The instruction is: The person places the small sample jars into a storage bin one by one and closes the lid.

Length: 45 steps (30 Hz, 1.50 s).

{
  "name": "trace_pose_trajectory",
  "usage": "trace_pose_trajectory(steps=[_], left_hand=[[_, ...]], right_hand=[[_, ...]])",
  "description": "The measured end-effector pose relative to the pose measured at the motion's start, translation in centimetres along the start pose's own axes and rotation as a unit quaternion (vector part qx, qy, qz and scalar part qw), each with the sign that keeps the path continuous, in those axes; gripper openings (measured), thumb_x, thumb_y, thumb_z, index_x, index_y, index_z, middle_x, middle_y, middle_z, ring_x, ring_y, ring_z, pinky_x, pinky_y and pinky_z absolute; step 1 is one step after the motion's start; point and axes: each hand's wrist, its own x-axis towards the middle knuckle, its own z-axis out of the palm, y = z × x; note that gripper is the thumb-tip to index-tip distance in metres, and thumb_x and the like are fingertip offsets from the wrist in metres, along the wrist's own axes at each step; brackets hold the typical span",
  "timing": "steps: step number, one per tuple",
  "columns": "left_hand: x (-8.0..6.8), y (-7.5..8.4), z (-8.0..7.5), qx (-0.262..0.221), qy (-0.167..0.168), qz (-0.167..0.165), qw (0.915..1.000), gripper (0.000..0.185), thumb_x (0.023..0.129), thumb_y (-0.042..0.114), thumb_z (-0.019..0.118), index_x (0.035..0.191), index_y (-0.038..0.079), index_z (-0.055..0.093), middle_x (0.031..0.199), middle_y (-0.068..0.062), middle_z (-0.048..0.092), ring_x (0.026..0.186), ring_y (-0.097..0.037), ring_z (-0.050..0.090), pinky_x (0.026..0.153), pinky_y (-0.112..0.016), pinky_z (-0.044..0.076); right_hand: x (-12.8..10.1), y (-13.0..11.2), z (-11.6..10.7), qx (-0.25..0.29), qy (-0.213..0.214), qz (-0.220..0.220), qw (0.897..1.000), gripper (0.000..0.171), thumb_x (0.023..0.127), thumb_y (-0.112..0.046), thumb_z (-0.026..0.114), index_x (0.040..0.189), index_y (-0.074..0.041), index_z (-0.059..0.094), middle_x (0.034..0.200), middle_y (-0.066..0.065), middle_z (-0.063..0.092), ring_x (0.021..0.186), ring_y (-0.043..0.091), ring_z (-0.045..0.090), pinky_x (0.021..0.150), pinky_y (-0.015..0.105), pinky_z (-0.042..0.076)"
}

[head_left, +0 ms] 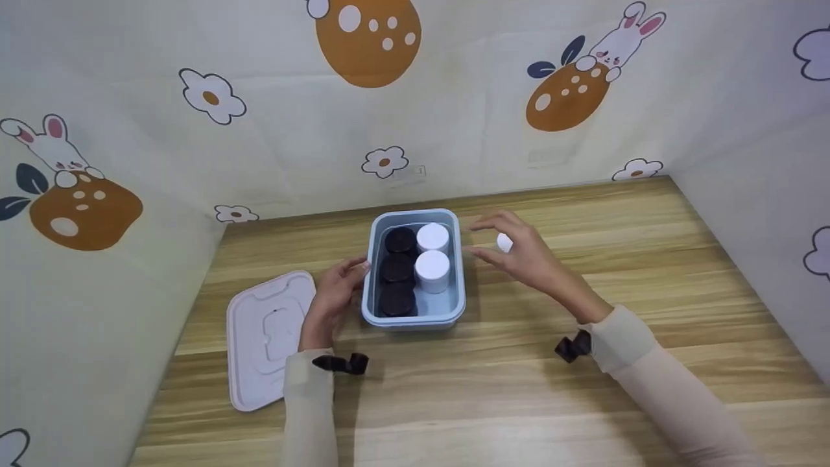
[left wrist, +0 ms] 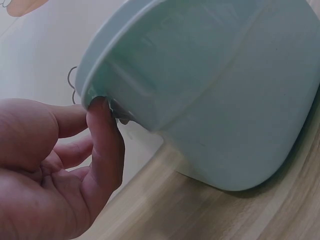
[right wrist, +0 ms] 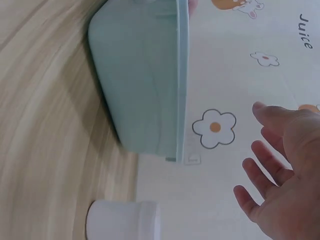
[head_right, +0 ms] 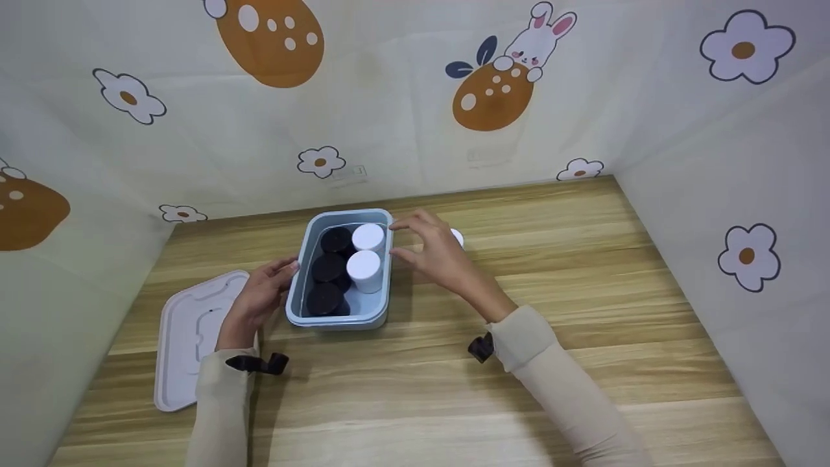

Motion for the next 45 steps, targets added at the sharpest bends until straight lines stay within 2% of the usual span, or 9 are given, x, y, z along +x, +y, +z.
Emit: trace_pose_trajectory(steps=[7,15,21,30,32,34,37,39,45], left_hand=[[0.0,-0.1,-0.2,0.002,0.002,-0.014,0.9999,0.046,0.103,0.02,0.057,0.143,-0.001,0.049,0.103,-0.005,0.072,0.081,-0.011,0.068,0.064,-0.024,0.055],[0.0,-0.1,0.0,0.0,-0.008,-0.005,1.0,0.045,0.104,0.019,0.055,0.143,-0.001,0.048,0.107,-0.007,0.071,0.082,-0.011,0.068,0.067,-0.025,0.056],[-0.1,-0.1,-0.1,0.014,-0.006,0.002,0.9999,0.046,0.103,0.019,0.056,0.143,-0.003,0.048,0.112,-0.009,0.071,0.085,-0.01,0.067,0.073,-0.025,0.055],[-0.2,-0.2,-0.3,0.003,-0.006,0.003,1.0,0.045,0.103,0.02,0.056,0.142,-0.001,0.05,0.108,-0.008,0.071,0.083,-0.012,0.069,0.068,-0.026,0.057],[0.0,-0.1,-0.1,0.008,-0.005,-0.001,1.0,0.044,0.103,0.02,0.056,0.142,0.0,0.051,0.107,-0.008,0.071,0.084,-0.012,0.069,0.069,-0.026,0.057],[0.0,-0.1,-0.1,0.009,0.003,-0.006,0.9999,0.043,0.103,0.02,0.056,0.141,0.0,0.052,0.105,-0.007,0.072,0.084,-0.012,0.069,0.069,-0.026,0.057],[-0.1,-0.1,-0.2,0.008,0.008,-0.007,0.9999,0.042,0.104,0.019,0.056,0.141,0.0,0.052,0.102,-0.005,0.072,0.084,-0.012,0.068,0.07,-0.025,0.057],[-0.1,-0.1,-0.1,0.002,0.004,-0.004,1.0,0.042,0.104,0.018,0.055,0.141,0.0,0.052,0.1,-0.003,0.072,0.083,-0.012,0.068,0.07,-0.025,0.057],[0.0,0.0,0.1,-0.019,-0.015,-0.001,0.9997,0.041,0.104,0.017,0.054,0.141,-0.001,0.051,0.099,-0.001,0.072,0.081,-0.011,0.068,0.065,-0.025,0.056]], right_hand=[[-1.5,2.0,-1.0,0.022,0.034,0.079,0.996,0.045,0.079,-0.012,0.086,0.121,-0.007,0.07,0.123,0.01,0.066,0.122,0.025,0.058,0.096,0.046,0.05],[-2.3,4.5,-1.7,0.064,0.04,0.146,0.986,0.056,0.079,-0.014,0.086,0.131,-0.009,0.064,0.134,0.013,0.058,0.13,0.027,0.049,0.108,0.055,0.036],[-2.6,6.4,-1.9,0.11,0.031,0.207,0.972,0.066,0.084,-0.015,0.082,0.141,-0.004,0.053,0.149,0.017,0.046,0.142,0.034,0.038,0.117,0.057,0.032],[-2.6,7.8,-1.7,0.162,0.017,0.261,0.952,0.077,0.085,-0.013,0.081,0.15,-0.002,0.041,0.157,0.018,0.039,0.147,0.038,0.034,0.118,0.054,0.033],[-2.9,8.2,-1.7,0.186,0.018,0.27,0.945,0.078,0.086,-0.012,0.08,0.151,-0.002,0.038,0.158,0.018,0.038,0.147,0.036,0.034,0.118,0.05,0.035],[-3.0,8.5,-1.6,0.205,0.013,0.278,0.938,0.08,0.086,-0.01,0.079,0.153,-0.002,0.035,0.159,0.018,0.036,0.147,0.035,0.035,0.115,0.041,0.04],[-3.0,8.9,-1.3,0.216,-0.001,0.288,0.933,0.081,0.087,-0.009,0.077,0.154,-0.002,0.032,0.16,0.019,0.035,0.146,0.035,0.038,0.103,0.021,0.046],[-3.0,9.2,-1.1,0.208,-0.009,0.294,0.933,0.082,0.086,-0.009,0.078,0.154,-0.001,0.032,0.159,0.02,0.036,0.145,0.036,0.04,0.094,0.012,0.045],[-3.1,9.5,-0.8,0.2,-0.025,0.301,0.932,0.082,0.085,-0.005,0.077,0.153,0.001,0.032,0.157,0.022,0.037,0.14,0.036,0.043,0.089,0.009,0.042]])
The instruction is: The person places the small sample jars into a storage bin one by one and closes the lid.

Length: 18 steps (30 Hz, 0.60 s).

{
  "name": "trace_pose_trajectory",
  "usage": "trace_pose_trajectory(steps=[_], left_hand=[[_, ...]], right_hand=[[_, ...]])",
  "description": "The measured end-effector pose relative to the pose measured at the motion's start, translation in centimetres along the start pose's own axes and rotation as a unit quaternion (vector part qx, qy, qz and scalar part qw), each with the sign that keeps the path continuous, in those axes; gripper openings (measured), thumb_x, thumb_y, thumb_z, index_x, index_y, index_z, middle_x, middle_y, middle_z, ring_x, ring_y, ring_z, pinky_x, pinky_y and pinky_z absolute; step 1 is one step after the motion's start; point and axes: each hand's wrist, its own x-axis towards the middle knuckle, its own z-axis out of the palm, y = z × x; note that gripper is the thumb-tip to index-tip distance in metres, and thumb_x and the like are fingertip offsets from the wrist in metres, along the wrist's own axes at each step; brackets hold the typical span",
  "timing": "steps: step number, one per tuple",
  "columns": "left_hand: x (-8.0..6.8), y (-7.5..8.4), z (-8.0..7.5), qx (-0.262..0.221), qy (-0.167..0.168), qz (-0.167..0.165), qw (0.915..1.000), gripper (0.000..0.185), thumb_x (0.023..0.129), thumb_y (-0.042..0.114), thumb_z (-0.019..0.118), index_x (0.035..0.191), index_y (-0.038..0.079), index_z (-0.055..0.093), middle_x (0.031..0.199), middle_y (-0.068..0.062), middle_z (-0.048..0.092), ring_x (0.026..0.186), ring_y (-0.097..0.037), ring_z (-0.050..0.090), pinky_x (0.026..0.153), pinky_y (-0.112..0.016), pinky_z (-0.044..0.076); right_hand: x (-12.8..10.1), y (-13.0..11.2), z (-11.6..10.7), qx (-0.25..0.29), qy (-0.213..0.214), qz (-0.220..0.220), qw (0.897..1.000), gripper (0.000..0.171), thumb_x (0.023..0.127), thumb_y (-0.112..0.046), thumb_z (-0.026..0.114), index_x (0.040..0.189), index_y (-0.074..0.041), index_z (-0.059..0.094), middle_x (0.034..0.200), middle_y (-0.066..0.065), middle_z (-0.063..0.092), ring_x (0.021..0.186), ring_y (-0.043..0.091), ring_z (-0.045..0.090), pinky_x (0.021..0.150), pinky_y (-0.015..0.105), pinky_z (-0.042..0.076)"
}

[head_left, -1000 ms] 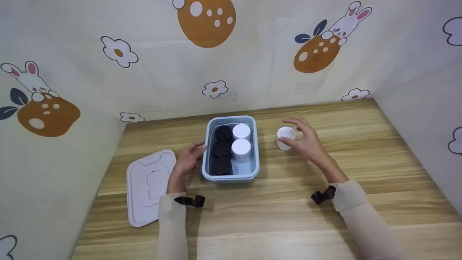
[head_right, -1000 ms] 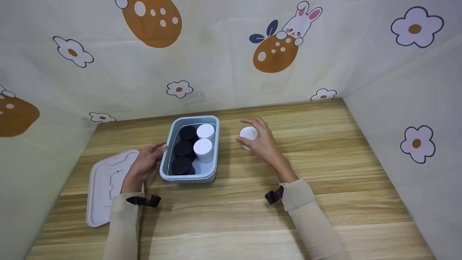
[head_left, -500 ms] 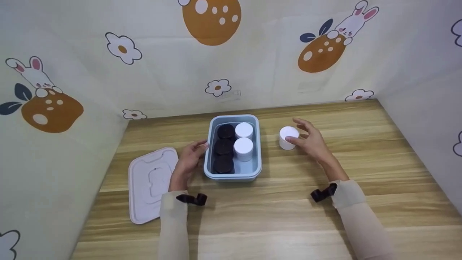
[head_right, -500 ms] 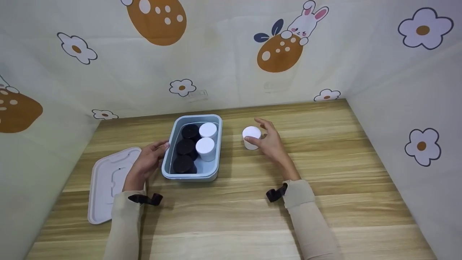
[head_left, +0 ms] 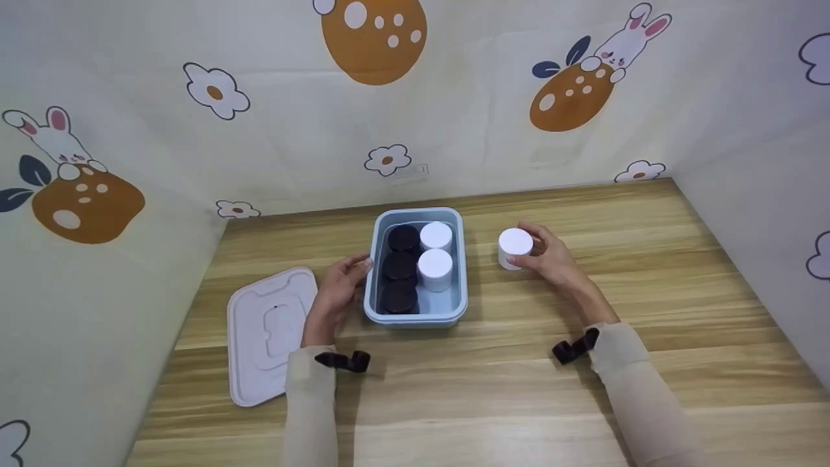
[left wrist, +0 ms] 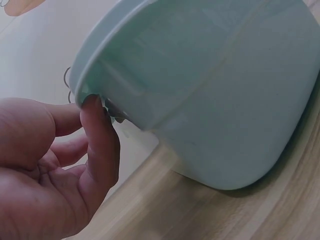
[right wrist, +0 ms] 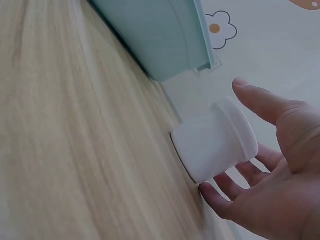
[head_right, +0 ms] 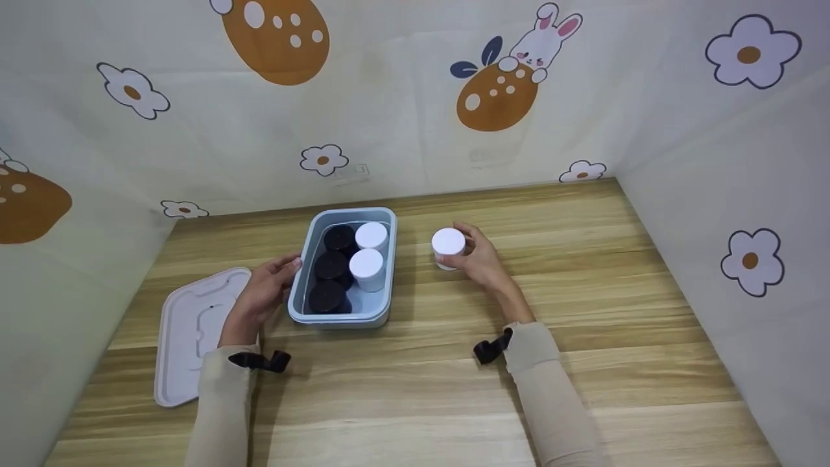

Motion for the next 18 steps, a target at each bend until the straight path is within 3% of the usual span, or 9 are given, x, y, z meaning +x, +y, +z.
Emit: trace_pose_trajectory(steps=[7,13,18], left_hand=[[0.17,-0.04,0.06,0.02,0.003,0.018,0.9997,0.04,0.103,0.014,0.055,0.138,-0.004,0.052,0.097,-0.001,0.072,0.083,-0.01,0.067,0.07,-0.024,0.055],[0.05,-0.08,0.01,0.023,-0.001,0.016,0.9996,0.04,0.103,0.014,0.056,0.138,-0.003,0.053,0.099,-0.002,0.072,0.085,-0.011,0.067,0.07,-0.024,0.055],[0.03,-0.06,0.03,0.023,0.006,0.012,0.9996,0.041,0.102,0.015,0.057,0.139,-0.003,0.053,0.098,-0.003,0.071,0.084,-0.012,0.066,0.069,-0.024,0.054]], right_hand=[[0.04,0.44,-0.18,0.008,-0.003,0.014,1.0,0.081,0.085,-0.003,0.076,0.153,0.0,0.032,0.154,0.024,0.039,0.141,0.037,0.042,0.088,0.01,0.047],[0.25,0.62,-0.05,-0.021,0.018,0.022,0.999,0.076,0.084,-0.006,0.078,0.149,0.002,0.039,0.15,0.026,0.046,0.141,0.036,0.044,0.101,0.021,0.044],[0.26,0.33,0.06,-0.013,0.037,0.021,0.999,0.074,0.083,-0.008,0.08,0.147,0.002,0.043,0.146,0.027,0.049,0.135,0.036,0.05,0.09,0.012,0.046]])
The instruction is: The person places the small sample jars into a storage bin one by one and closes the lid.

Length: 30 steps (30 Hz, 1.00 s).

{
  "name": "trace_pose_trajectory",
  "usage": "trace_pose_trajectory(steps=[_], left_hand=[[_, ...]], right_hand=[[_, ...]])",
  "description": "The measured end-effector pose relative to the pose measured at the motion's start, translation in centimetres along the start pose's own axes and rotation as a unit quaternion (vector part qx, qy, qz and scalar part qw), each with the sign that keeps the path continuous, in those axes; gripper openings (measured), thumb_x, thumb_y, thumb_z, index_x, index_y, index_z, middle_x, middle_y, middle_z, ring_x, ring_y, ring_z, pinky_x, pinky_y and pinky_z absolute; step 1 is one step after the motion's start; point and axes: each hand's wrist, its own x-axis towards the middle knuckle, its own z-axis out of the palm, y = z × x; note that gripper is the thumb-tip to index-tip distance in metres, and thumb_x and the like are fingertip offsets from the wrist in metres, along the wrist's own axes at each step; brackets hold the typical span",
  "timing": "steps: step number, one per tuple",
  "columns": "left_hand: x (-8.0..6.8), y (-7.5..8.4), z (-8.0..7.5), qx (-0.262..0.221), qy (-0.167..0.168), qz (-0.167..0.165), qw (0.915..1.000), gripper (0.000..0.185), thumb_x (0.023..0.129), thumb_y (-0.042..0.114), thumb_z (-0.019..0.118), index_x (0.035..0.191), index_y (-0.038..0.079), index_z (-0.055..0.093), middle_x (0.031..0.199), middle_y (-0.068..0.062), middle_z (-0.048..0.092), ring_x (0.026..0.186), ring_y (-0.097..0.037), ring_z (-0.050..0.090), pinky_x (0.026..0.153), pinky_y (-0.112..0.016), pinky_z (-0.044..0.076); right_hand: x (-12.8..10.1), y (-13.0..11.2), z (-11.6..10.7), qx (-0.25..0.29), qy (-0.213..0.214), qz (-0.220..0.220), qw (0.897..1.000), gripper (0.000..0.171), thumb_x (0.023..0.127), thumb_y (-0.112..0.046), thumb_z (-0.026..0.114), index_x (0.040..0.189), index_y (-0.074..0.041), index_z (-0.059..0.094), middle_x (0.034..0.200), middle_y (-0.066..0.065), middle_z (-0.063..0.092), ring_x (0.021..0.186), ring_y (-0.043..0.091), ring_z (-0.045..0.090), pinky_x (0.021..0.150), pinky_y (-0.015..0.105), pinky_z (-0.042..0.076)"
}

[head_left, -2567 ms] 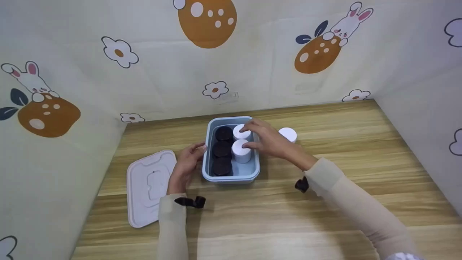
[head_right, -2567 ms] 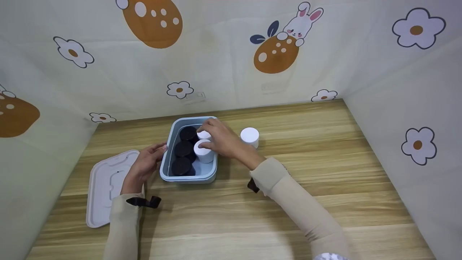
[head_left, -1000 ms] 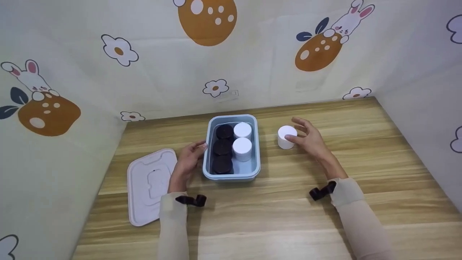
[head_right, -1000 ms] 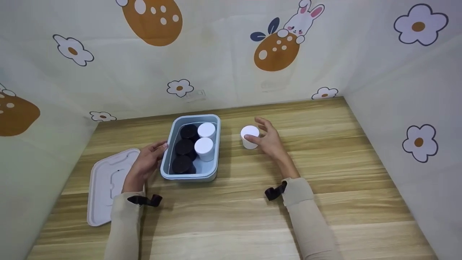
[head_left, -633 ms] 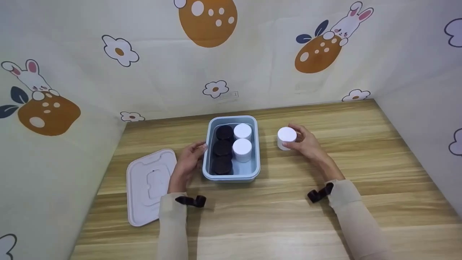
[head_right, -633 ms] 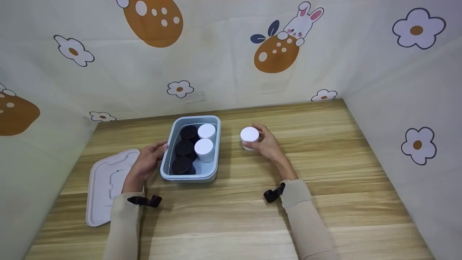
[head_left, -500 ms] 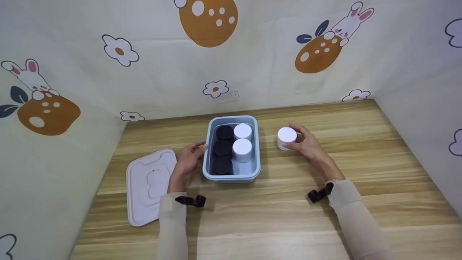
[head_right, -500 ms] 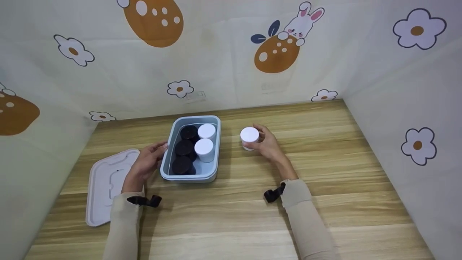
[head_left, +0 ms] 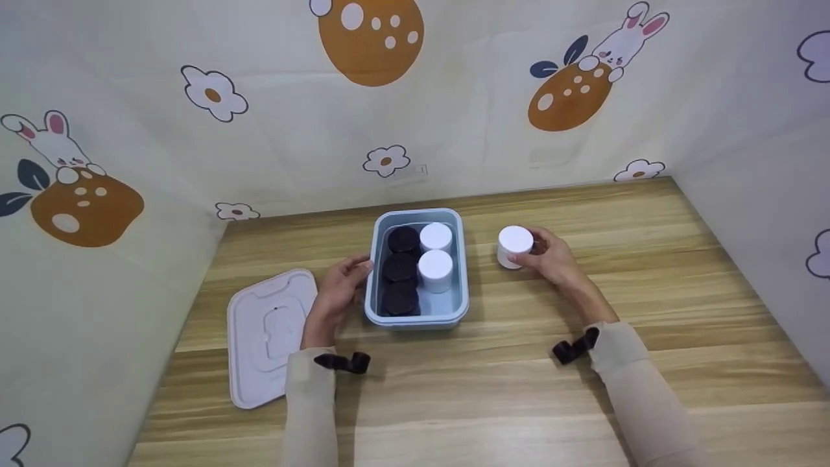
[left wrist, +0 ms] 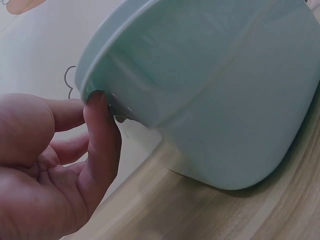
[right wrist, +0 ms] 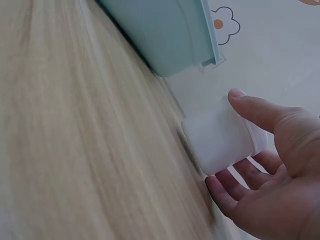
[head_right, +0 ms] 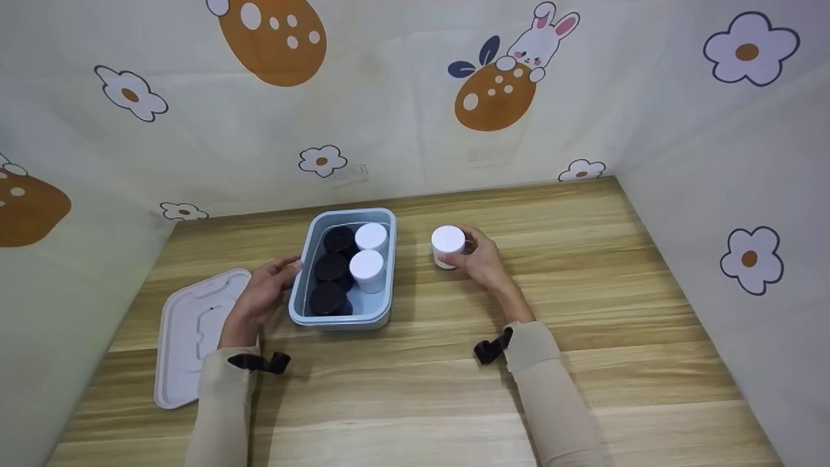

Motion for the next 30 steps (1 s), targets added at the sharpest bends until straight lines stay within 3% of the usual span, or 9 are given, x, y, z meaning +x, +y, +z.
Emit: trace_pose_trajectory(steps=[9,19,30], left_hand=[[0.0,-0.1,0.1,-0.019,-0.009,0.001,0.9998,0.043,0.103,0.015,0.056,0.141,-0.004,0.05,0.1,-0.003,0.072,0.084,-0.011,0.068,0.069,-0.025,0.057],[-0.1,-0.2,0.1,-0.036,-0.012,-0.011,0.9992,0.041,0.104,0.015,0.055,0.141,-0.001,0.05,0.095,0.0,0.07,0.076,-0.009,0.067,0.058,-0.022,0.053],[0.0,-0.2,-0.1,-0.01,-0.004,-0.004,0.9999,0.042,0.102,0.018,0.058,0.14,0.0,0.053,0.098,-0.003,0.072,0.081,-0.012,0.068,0.062,-0.025,0.056]], right_hand=[[-0.9,-2.2,0.3,0.023,0.001,-0.013,1.0,0.075,0.086,-0.009,0.078,0.149,-0.001,0.04,0.147,0.025,0.048,0.134,0.036,0.05,0.089,0.011,0.048],[-2.4,-4.8,1.9,0.029,-0.017,-0.073,0.997,0.069,0.085,-0.004,0.076,0.146,-0.002,0.044,0.143,0.022,0.052,0.118,0.018,0.056,0.092,0.017,0.05],[-4.3,-7.1,4.2,0.029,-0.058,-0.148,0.987,0.072,0.083,0.003,0.077,0.146,0.002,0.043,0.143,0.021,0.05,0.127,0.027,0.052,0.106,0.03,0.047]])
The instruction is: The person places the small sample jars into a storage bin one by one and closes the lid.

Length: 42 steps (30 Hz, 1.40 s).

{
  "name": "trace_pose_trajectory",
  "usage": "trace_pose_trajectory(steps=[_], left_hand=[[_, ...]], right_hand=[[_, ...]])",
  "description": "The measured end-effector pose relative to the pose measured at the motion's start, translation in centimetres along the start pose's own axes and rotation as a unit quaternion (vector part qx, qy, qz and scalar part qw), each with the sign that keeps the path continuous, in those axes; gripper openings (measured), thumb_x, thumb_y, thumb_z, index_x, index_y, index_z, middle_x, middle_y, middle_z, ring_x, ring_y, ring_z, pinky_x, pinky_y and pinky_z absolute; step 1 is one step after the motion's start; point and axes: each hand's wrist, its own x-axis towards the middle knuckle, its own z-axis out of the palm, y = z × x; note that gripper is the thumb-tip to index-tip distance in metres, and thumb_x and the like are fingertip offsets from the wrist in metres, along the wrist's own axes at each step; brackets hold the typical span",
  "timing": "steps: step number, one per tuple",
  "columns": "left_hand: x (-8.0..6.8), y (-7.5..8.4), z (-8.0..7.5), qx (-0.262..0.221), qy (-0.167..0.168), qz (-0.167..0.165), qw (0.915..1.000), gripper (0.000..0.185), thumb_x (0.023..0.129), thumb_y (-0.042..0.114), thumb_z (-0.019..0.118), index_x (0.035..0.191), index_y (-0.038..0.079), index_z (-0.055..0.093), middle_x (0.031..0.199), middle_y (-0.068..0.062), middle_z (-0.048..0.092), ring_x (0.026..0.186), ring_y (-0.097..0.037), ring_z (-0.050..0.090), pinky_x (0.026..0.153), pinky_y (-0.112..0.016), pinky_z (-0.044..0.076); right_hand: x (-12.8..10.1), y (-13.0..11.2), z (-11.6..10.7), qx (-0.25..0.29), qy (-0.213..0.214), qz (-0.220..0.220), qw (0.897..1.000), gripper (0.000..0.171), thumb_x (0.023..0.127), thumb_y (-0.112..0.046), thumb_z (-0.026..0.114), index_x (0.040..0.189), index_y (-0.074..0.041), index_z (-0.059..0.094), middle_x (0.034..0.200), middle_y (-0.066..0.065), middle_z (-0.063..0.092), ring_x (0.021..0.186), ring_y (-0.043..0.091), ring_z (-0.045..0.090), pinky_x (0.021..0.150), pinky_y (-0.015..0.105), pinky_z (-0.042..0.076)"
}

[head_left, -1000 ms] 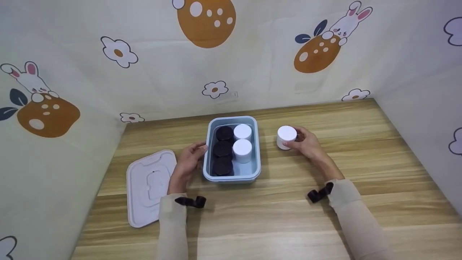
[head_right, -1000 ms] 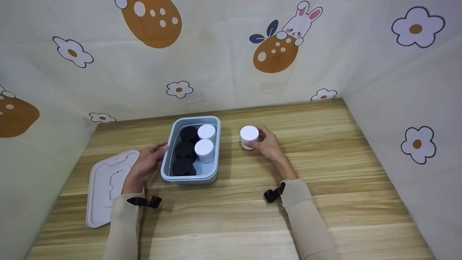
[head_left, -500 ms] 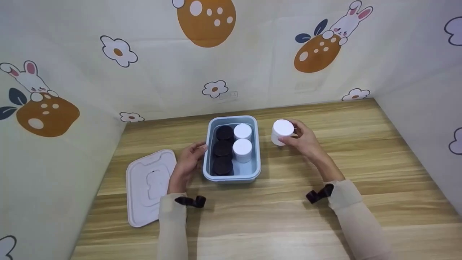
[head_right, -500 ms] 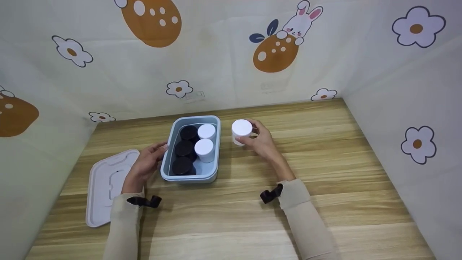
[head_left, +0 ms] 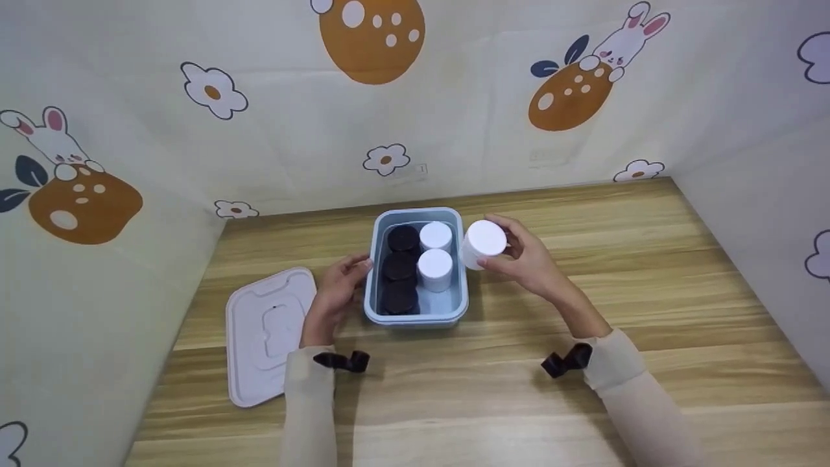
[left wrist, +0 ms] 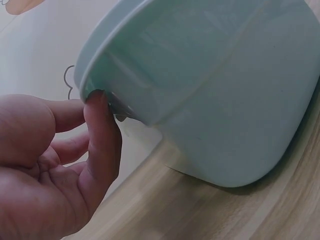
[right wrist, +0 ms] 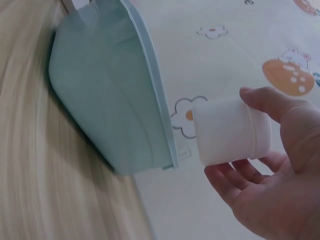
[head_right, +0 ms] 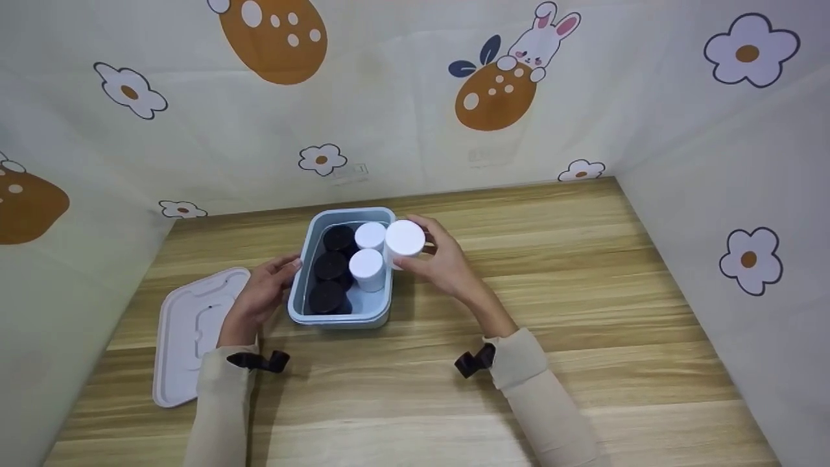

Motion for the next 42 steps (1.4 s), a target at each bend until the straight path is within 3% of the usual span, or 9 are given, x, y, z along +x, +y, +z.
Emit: trace_pose_trajectory(steps=[5,12,17,21,29,36,42], left_hand=[[-0.1,0.1,-0.1,-0.012,-0.002,0.0,0.9999,0.042,0.103,0.018,0.057,0.14,0.0,0.052,0.097,-0.003,0.071,0.079,-0.012,0.067,0.062,-0.025,0.055],[-0.1,0.3,-0.2,-0.016,-0.023,-0.003,0.9996,0.046,0.104,0.018,0.054,0.145,-0.001,0.045,0.1,0.0,0.072,0.079,-0.01,0.069,0.062,-0.025,0.057],[0.0,0.3,0.0,-0.013,-0.021,0.0,0.9997,0.043,0.104,0.017,0.054,0.143,0.0,0.049,0.097,0.001,0.073,0.074,-0.009,0.067,0.055,-0.022,0.052],[0.2,0.2,0.4,-0.014,-0.02,-0.003,0.9997,0.042,0.104,0.017,0.055,0.143,0.001,0.05,0.095,0.002,0.072,0.073,-0.009,0.067,0.053,-0.022,0.05],[0.4,0.1,0.5,-0.015,-0.018,-0.015,0.9996,0.043,0.103,0.02,0.056,0.142,0.001,0.05,0.098,0.0,0.071,0.078,-0.011,0.068,0.055,-0.023,0.053],[0.1,0.1,0.4,-0.02,-0.017,-0.009,0.9996,0.044,0.104,0.019,0.055,0.142,-0.001,0.049,0.094,0.001,0.071,0.075,-0.01,0.066,0.053,-0.022,0.05],[0.0,0.0,0.0,-0.02,-0.014,-0.013,0.9996,0.044,0.104,0.018,0.055,0.144,0.003,0.048,0.103,-0.001,0.069,0.082,-0.01,0.068,0.055,-0.025,0.054]], right_hand=[[-0.4,-0.7,1.1,-0.008,-0.026,-0.015,1.0,0.074,0.081,-0.002,0.081,0.146,-0.003,0.046,0.143,0.016,0.052,0.126,0.025,0.055,0.108,0.034,0.047],[-0.5,-1.3,2.4,-0.02,-0.051,-0.018,0.998,0.071,0.078,0.0,0.083,0.14,0.003,0.049,0.137,0.019,0.055,0.123,0.024,0.055,0.105,0.026,0.048],[-0.2,-1.9,3.3,-0.061,-0.094,-0.03,0.993,0.068,0.078,-0.003,0.083,0.135,0.003,0.047,0.137,0.02,0.052,0.121,0.03,0.056,0.104,0.037,0.05],[0.0,-2.0,3.8,-0.125,-0.126,-0.055,0.983,0.066,0.078,-0.011,0.085,0.134,-0.001,0.052,0.134,0.017,0.053,0.118,0.029,0.055,0.101,0.044,0.05],[0.3,-2.0,4.6,-0.227,-0.165,-0.084,0.956,0.06,0.074,-0.013,0.085,0.127,-0.003,0.058,0.129,0.018,0.052,0.118,0.03,0.052,0.1,0.045,0.048],[0.4,-1.8,5.3,-0.274,-0.206,-0.106,0.933,0.064,0.075,-0.014,0.082,0.132,-0.003,0.054,0.132,0.02,0.05,0.117,0.034,0.052,0.096,0.047,0.051],[0.8,-2.0,6.1,-0.328,-0.237,-0.114,0.908,0.056,0.078,-0.013,0.08,0.127,-0.002,0.057,0.132,0.018,0.052,0.122,0.032,0.049,0.101,0.046,0.046]])
